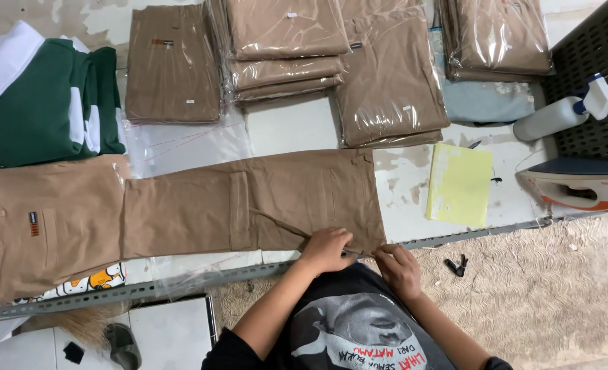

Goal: Folding brown trousers and placing them into plastic bags for packaging at a work station.

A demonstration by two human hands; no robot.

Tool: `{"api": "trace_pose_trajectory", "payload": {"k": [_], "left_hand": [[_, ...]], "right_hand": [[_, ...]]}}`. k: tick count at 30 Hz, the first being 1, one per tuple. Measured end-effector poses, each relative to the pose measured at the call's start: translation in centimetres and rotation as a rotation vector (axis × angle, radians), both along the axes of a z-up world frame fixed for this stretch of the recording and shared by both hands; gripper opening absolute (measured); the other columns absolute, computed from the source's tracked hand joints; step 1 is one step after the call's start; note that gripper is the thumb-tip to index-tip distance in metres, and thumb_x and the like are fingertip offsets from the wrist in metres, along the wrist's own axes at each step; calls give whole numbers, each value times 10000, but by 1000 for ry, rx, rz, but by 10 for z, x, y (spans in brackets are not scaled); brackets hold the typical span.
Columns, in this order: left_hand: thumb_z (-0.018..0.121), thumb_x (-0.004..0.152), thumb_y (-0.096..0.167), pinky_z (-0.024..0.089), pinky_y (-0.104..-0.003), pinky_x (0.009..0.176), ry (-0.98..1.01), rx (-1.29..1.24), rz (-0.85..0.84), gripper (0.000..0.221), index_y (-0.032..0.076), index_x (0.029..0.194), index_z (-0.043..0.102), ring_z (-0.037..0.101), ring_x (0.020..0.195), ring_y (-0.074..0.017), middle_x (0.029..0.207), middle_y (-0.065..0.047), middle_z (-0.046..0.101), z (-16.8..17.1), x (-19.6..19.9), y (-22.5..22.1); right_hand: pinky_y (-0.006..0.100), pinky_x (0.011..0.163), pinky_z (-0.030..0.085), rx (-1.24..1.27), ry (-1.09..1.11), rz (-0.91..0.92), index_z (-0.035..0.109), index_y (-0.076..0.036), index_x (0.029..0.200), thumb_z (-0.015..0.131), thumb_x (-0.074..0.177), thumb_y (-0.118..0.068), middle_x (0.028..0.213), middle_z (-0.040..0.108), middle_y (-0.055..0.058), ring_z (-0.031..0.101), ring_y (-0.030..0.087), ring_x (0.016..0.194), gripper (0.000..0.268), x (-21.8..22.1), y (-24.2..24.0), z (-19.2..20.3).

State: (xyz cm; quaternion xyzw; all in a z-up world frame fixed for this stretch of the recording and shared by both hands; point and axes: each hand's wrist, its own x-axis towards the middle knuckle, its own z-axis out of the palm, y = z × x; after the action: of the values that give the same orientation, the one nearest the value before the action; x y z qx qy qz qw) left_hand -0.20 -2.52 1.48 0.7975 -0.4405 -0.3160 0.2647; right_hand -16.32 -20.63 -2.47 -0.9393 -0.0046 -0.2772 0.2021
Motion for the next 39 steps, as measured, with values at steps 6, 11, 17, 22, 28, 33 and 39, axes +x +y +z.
{"api": "trace_pose_trajectory", "payload": {"k": [6,11,17,22,28,33,39], "left_hand": [[646,930,317,537,-527,898,235,27,14,273,82,1043,729,650,1035,-397,992,-131,678,24,15,-39],[818,818,409,547,-434,884,457,-64,284,331,131,993,772,663,1016,-291,946,-38,682,36,35,-23],[778,937,268,444,-276,836,736,-475,622,147,123,914,788,534,867,-100,824,18,590,6,43,6],[765,946,199,406,-280,840,787,-582,778,184,62,825,741,524,877,-115,841,-15,552,41,28,33],[802,818,-48,490,-379,872,746,-779,918,248,-86,1062,771,576,973,-199,1023,-147,604,7,-10,85],[740,787,-162,603,-324,946,749,-862,1017,312,-34,1069,782,661,1085,-240,1153,-117,641,-18,-35,116],[715,796,-185,556,-282,982,638,-842,957,257,3,964,764,689,1037,-212,1086,-110,642,-3,-44,120]], "right_hand": [[351,660,562,28,-116,-32,767,-149,844,820,817,-62,935,689,31,676,215,780,106,32,-5,37],[427,796,564,197,-43,-55,687,-78,1114,835,820,-115,1135,639,117,654,312,997,331,40,-2,43],[575,915,551,456,257,-2,620,8,1349,811,857,-124,1221,664,237,643,465,1162,544,65,3,64],[444,880,558,322,85,32,745,-99,1023,858,813,-119,1042,666,59,667,327,1072,240,93,-1,53],[474,1003,433,163,96,251,690,-242,706,839,777,-385,716,689,-81,680,173,849,219,114,14,87],[404,670,541,375,304,621,774,-53,847,418,1061,-304,878,743,98,710,277,732,485,127,22,117],[464,654,576,109,527,470,666,-213,1249,787,856,-340,1176,569,72,693,324,815,430,121,24,74]]}}
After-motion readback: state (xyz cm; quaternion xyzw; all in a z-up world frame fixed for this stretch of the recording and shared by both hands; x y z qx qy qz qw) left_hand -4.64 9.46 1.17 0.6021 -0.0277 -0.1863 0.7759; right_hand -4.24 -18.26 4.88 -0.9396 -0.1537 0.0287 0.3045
